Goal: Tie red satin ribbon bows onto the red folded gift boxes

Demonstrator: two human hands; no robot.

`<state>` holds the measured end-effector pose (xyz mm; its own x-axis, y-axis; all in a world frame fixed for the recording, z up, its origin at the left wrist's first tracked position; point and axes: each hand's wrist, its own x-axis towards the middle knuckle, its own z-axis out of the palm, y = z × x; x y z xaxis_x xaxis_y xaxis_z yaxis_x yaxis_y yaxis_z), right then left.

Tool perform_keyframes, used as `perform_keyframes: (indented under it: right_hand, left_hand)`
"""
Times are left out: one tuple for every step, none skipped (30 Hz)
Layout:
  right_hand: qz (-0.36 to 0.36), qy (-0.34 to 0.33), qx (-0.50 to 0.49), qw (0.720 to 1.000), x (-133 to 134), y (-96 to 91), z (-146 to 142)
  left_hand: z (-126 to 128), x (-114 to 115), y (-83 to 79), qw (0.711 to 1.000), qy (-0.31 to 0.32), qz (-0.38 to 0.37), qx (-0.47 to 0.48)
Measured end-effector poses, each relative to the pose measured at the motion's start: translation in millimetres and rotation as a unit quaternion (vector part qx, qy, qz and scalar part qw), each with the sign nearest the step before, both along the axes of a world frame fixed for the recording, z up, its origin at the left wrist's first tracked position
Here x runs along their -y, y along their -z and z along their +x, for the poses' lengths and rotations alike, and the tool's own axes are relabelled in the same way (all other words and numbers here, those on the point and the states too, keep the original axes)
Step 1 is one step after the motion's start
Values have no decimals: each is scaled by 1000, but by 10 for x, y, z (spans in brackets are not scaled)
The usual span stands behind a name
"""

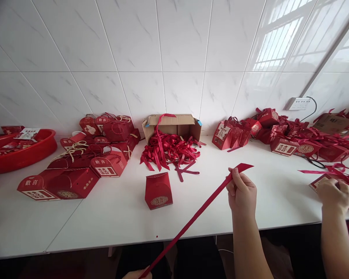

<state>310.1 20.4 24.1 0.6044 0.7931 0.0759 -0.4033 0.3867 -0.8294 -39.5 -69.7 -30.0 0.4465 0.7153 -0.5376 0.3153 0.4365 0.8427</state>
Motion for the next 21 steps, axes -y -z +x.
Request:
perform_keyframes:
  right_hand:
    - [5,8,8,1000,-11,-18,4]
    - [10,16,16,1000,-23,-37,6]
    - [16,27,23,999,-34,-58,7]
    - [22,38,32,999,-45,-78,5]
    - [27,50,41,998,-55,-98,0]
    - [32,63,50,996,-65,-117,-7]
    - [35,76,59,995,-74,-133,-15]
    - [37,87,68,993,-83,-148,-23]
    - [37,99,76,992,-93,-158,-31]
    - [36,110,82,990,-107,-165,-37]
    - [35,121,87,988,-123,-167,-40]
    - [33,131,92,986,-146,-165,-41]
    - [32,143,99,984,-174,-157,-39]
    - [31,155,109,981,-210,-144,-35]
    - [30,170,122,977,-254,-126,-30]
    - [29,185,139,972,-306,-103,-27]
    - [25,197,163,967,-365,-77,-26]
    - [11,205,195,959,-430,-46,-27]
    - [-11,208,232,950,-500,-13,-33]
    - [-38,204,268,941,-571,23,-42]
    - [-65,196,300,931,-643,61,-55]
  left_hand:
    - [-41,-30,-25,999,-33,10,-2]
    - [-76,-59,-47,997,-71,19,-6]
    - [-104,-88,-67,993,-113,27,-14]
    - [-126,-116,-84,987,-158,34,-26]
    - [-144,-143,-100,977,-204,38,-41]
    - [-158,-169,-115,965,-251,42,-57]
    - [-170,-194,-129,951,-298,44,-76]
    - [-179,-218,-141,933,-345,45,-94]
    - [-187,-239,-152,912,-391,45,-112]
    - [-194,-258,-161,889,-437,44,-129]
    - [-199,-274,-168,863,-483,40,-145]
    - [-204,-288,-172,834,-527,33,-160]
    - [-209,-298,-175,801,-572,24,-174]
    - [-214,-306,-177,770,-610,15,-185]
    - [-219,-311,-178,747,-636,7,-192]
    - [-225,-314,-179,737,-648,3,-193]
    - [-231,-314,-180,740,-646,3,-188]
    - [-238,-313,-183,756,-630,9,-178]
    - [-243,-310,-188,781,-603,17,-163]
    - [-248,-306,-193,807,-571,26,-146]
    - [-251,-301,-199,831,-539,34,-129]
